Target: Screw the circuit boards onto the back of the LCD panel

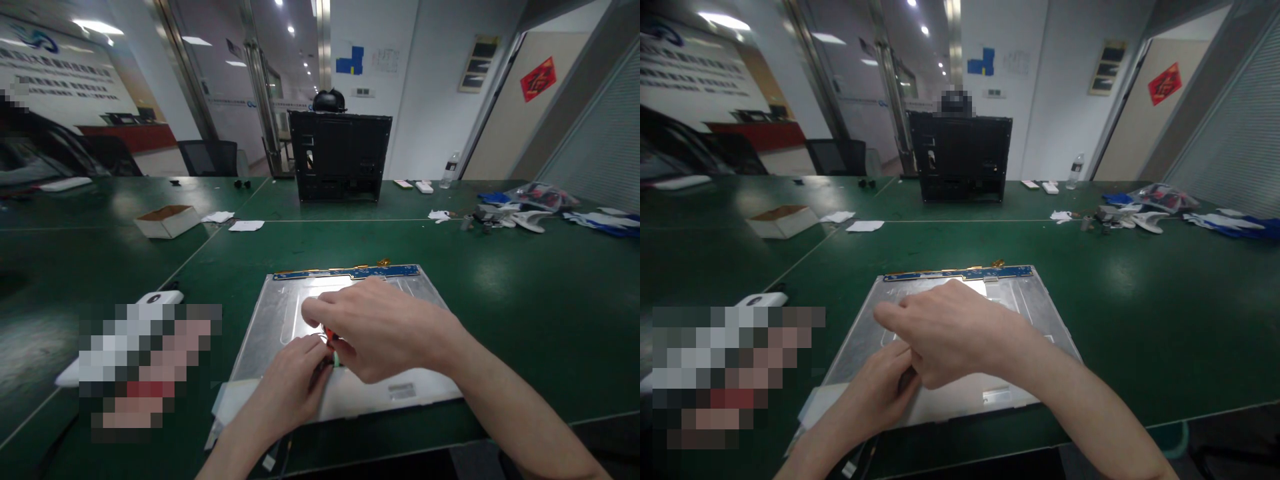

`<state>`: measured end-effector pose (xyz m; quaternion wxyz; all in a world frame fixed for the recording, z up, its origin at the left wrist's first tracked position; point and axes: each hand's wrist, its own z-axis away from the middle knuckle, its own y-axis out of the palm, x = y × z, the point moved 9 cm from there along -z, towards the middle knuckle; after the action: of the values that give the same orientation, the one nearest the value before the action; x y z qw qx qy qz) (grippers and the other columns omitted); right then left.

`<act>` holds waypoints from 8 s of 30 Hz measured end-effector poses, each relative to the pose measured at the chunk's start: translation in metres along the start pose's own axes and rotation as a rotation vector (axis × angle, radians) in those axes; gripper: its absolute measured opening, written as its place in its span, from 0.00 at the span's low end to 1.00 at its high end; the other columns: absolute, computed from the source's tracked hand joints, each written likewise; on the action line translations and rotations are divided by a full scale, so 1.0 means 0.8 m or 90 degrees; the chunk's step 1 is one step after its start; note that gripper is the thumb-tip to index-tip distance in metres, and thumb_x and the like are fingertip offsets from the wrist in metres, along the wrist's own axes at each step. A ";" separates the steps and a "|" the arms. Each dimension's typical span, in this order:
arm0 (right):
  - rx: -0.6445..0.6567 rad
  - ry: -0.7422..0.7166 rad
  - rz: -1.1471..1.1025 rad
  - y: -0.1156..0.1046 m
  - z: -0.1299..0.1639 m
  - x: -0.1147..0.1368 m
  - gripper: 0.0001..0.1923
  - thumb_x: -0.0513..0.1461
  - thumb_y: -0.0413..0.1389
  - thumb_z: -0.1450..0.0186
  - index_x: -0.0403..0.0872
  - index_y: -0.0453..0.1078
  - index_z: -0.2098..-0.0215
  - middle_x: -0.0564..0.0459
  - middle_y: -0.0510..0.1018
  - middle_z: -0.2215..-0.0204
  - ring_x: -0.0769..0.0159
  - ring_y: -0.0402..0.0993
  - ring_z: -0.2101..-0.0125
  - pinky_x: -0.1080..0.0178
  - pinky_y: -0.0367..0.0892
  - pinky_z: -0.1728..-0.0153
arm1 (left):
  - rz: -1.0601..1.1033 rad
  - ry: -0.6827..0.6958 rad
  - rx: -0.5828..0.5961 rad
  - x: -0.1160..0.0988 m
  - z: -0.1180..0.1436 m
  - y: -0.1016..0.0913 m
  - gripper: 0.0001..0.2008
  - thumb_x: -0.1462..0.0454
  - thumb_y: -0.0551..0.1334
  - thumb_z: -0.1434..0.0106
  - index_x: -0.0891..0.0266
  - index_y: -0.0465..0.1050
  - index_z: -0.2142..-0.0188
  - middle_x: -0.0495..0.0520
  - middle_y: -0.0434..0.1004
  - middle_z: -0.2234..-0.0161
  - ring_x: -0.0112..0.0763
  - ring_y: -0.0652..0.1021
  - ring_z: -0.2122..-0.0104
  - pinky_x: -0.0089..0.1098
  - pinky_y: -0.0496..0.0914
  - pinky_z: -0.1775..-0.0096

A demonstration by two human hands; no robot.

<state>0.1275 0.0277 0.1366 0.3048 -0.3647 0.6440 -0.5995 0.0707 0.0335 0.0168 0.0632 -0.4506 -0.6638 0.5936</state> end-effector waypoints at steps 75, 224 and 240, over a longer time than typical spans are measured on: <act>-0.014 0.053 0.047 0.001 -0.007 -0.009 0.08 0.40 0.52 0.31 0.46 0.65 0.55 0.51 0.79 0.70 0.63 0.75 0.72 0.64 0.50 0.78 | -0.003 -0.009 0.010 0.006 0.002 0.006 0.10 0.71 0.54 0.37 0.60 0.72 0.62 0.56 0.78 0.64 0.41 0.77 0.63 0.36 0.68 0.64; -0.005 0.026 0.009 -0.003 -0.004 -0.005 0.09 0.38 0.54 0.37 0.46 0.65 0.58 0.52 0.79 0.68 0.65 0.72 0.73 0.63 0.44 0.79 | 0.001 0.019 -0.025 0.003 0.001 0.002 0.09 0.71 0.55 0.39 0.60 0.71 0.63 0.54 0.76 0.67 0.39 0.77 0.65 0.34 0.69 0.64; -0.005 0.026 0.015 -0.004 -0.002 -0.003 0.11 0.38 0.53 0.37 0.45 0.63 0.56 0.51 0.79 0.68 0.65 0.72 0.74 0.63 0.45 0.80 | 0.007 0.013 -0.020 0.003 0.002 0.001 0.08 0.71 0.54 0.39 0.60 0.70 0.66 0.55 0.77 0.67 0.40 0.77 0.64 0.36 0.71 0.62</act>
<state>0.1277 0.0310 0.1399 0.2971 -0.3457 0.6568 -0.6006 0.0690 0.0342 0.0145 0.0599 -0.4611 -0.6701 0.5786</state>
